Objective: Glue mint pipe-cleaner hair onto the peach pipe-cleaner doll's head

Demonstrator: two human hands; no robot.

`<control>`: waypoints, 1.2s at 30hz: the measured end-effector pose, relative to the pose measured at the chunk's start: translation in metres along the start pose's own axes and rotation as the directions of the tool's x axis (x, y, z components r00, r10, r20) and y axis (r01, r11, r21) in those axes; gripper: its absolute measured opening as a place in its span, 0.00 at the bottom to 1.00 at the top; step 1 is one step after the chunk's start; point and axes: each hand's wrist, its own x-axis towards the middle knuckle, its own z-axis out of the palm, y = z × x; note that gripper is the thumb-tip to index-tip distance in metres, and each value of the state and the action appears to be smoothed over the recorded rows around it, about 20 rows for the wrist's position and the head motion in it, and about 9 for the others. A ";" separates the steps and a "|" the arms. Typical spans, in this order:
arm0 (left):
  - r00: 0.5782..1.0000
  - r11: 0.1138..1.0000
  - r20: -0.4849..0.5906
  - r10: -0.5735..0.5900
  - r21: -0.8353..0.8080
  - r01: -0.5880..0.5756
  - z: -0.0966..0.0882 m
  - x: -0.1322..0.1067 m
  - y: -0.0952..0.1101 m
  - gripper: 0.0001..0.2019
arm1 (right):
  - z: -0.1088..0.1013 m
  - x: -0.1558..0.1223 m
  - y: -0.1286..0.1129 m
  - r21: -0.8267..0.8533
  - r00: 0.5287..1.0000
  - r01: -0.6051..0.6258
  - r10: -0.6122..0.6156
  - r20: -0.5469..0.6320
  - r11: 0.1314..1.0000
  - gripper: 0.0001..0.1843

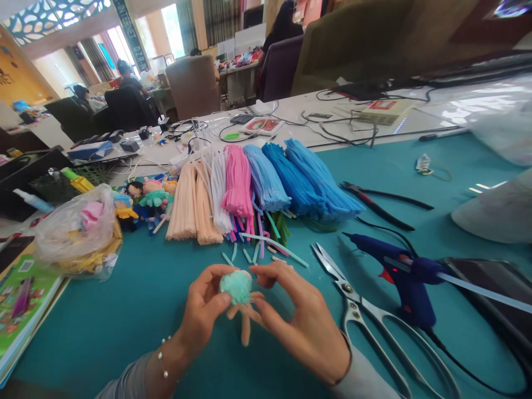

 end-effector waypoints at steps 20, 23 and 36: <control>0.995 0.997 -0.086 -0.059 -0.050 0.055 0.006 0.002 0.003 0.09 | 0.011 -0.005 0.007 -0.076 0.993 0.016 -0.006 0.120 0.997 0.14; 0.993 0.998 -0.101 -0.057 -0.034 0.054 0.007 0.002 0.004 0.09 | 0.009 -0.004 0.007 -0.065 0.993 0.001 0.007 0.122 0.998 0.15; 0.990 0.987 -0.017 -0.141 -0.083 0.139 0.001 0.003 -0.002 0.14 | 0.006 -0.001 0.006 -0.027 0.996 -0.054 0.056 0.071 0.998 0.11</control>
